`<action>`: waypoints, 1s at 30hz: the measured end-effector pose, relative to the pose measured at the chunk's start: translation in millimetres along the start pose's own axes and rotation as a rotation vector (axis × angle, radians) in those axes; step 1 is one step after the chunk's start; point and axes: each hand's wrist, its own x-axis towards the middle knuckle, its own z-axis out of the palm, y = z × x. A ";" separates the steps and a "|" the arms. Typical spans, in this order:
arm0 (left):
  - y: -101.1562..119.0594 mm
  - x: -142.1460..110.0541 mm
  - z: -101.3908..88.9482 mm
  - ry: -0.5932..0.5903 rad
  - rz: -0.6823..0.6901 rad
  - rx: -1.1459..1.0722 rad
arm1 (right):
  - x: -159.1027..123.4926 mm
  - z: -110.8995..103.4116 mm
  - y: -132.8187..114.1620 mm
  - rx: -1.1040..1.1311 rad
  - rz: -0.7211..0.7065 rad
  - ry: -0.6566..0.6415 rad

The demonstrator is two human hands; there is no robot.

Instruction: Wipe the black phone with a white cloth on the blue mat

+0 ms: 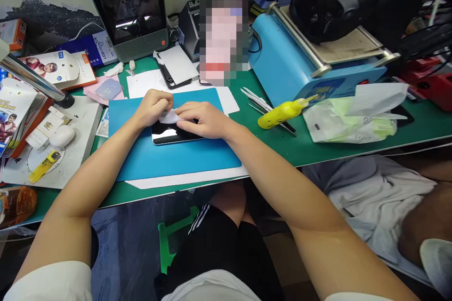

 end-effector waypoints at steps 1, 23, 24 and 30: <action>0.5 0.1 -0.5 -0.002 0.001 0.004 | 0.9 1.6 -2.3 -0.032 -0.027 -0.021; -3.0 -0.2 -2.0 0.043 0.002 -0.014 | 1.2 8.2 1.1 -0.127 -0.106 -0.012; -3.0 -0.2 -1.7 0.048 0.001 -0.014 | 1.0 7.5 1.0 -0.127 -0.099 -0.009; -0.9 -0.6 -2.6 0.033 -0.005 0.005 | 1.6 1.9 0.1 -0.080 -0.042 -0.002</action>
